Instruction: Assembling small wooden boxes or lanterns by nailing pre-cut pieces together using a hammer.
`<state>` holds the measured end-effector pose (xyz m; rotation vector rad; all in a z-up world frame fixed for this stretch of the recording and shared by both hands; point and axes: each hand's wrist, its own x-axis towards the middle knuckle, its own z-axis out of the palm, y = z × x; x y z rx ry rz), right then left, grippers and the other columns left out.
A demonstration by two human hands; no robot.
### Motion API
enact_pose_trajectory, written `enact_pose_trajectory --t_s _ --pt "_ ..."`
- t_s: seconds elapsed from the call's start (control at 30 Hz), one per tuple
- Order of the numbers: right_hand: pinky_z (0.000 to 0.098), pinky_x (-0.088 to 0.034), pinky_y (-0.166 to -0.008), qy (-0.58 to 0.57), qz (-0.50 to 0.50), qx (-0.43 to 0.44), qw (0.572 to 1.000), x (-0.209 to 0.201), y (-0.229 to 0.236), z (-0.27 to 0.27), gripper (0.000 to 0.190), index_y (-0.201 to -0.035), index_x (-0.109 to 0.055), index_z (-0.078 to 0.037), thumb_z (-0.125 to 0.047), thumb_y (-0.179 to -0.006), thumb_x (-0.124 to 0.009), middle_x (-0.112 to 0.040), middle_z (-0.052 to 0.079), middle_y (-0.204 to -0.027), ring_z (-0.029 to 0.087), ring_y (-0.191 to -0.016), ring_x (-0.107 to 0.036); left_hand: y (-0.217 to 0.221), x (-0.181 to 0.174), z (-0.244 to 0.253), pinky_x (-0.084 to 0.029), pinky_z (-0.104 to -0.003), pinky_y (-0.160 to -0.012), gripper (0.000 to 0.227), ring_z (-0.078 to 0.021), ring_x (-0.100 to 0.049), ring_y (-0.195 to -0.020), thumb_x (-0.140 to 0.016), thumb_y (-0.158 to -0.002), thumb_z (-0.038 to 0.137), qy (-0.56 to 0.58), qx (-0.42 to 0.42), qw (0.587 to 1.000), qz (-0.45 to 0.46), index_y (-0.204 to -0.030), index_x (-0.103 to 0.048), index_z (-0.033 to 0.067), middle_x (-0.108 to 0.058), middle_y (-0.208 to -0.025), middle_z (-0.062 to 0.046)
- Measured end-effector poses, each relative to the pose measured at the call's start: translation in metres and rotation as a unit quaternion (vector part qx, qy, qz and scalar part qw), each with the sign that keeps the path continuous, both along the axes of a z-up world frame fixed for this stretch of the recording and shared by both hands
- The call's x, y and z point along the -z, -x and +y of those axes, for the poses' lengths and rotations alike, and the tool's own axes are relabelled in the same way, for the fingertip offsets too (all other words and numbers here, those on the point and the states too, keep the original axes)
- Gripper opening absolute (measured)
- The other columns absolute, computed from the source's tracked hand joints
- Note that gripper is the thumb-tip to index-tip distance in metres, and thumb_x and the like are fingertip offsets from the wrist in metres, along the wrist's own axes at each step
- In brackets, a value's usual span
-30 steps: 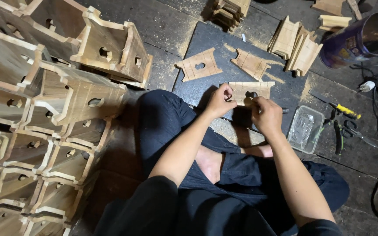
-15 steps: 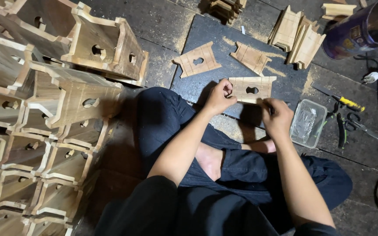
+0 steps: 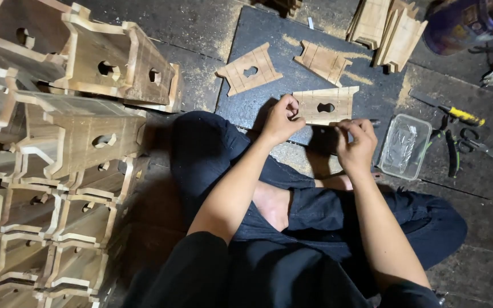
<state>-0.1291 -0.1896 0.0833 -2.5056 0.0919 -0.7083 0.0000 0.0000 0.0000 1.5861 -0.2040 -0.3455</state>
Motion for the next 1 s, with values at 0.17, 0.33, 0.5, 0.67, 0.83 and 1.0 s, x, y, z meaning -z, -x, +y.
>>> enact_pose_trajectory --t_s 0.17,0.33,0.5,0.67,0.83,1.0 --pt "0.0434 -0.054 -0.083 0.013 0.001 -0.015 1.0 0.004 -0.009 -0.001 0.015 -0.093 -0.08 -0.01 0.0 -0.09 -0.09 -0.064 0.01 -0.089 0.036 -0.086 -0.069 0.002 -0.002 0.0 -0.059 -0.041 -0.08 0.036 -0.0249 -0.072 -0.084 -0.083 -0.066 0.016 -0.005 0.002 1.0 0.006 -0.096 -0.063 0.0122 -0.07 -0.084 -0.008" --pt "0.0403 -0.046 -0.081 0.053 0.023 -0.017 0.998 0.014 -0.01 -0.005 0.015 -0.091 -0.08 -0.014 -0.007 -0.089 -0.092 -0.063 0.004 -0.089 0.031 -0.088 -0.068 0.003 -0.004 0.002 -0.058 -0.04 -0.077 0.032 -0.0223 -0.069 -0.079 -0.081 -0.067 0.014 0.008 -0.004 1.0 -0.004 -0.094 -0.062 0.0122 -0.068 -0.081 -0.007" --pt "0.0391 -0.045 -0.079 0.084 0.042 0.006 0.996 0.008 -0.014 -0.003 0.016 -0.09 -0.08 -0.017 -0.009 -0.087 -0.093 -0.065 0.003 -0.088 0.029 -0.087 -0.068 0.003 -0.012 0.002 -0.058 -0.039 -0.074 0.032 -0.0211 -0.069 -0.077 -0.082 -0.067 0.016 0.022 -0.003 1.0 -0.011 -0.093 -0.063 0.0135 -0.067 -0.079 -0.006" --pt "0.0395 -0.048 -0.075 0.08 0.067 0.046 0.993 0.005 -0.019 0.002 0.014 -0.089 -0.08 -0.016 -0.006 -0.086 -0.09 -0.065 0.005 -0.086 0.03 -0.083 -0.067 0.005 -0.002 0.001 -0.057 -0.038 -0.071 0.033 -0.0203 -0.067 -0.075 -0.083 -0.066 0.015 0.025 0.0 0.999 -0.022 -0.092 -0.063 0.0143 -0.067 -0.078 -0.006" --pt "0.0393 -0.051 -0.071 0.016 0.031 0.071 0.997 -0.01 -0.014 -0.016 0.016 -0.092 -0.08 -0.006 0.009 -0.087 -0.086 -0.062 0.012 -0.089 0.035 -0.084 -0.067 0.007 -0.003 0.001 -0.057 -0.037 -0.07 0.034 -0.0208 -0.067 -0.075 -0.084 -0.064 0.015 0.021 0.002 0.999 -0.032 -0.091 -0.063 0.0149 -0.067 -0.077 -0.006" --pt "0.0365 -0.051 -0.074 -0.148 -0.011 0.07 0.986 -0.023 0.0 -0.005 0.021 -0.103 -0.079 0.001 0.019 -0.094 -0.079 -0.065 0.019 -0.093 0.034 -0.088 -0.068 0.008 -0.01 0.003 -0.057 -0.041 -0.072 0.035 -0.0262 -0.067 -0.079 -0.082 -0.068 0.01 0.013 0.01 0.999 -0.039 -0.098 -0.064 0.0113 -0.067 -0.081 -0.012"
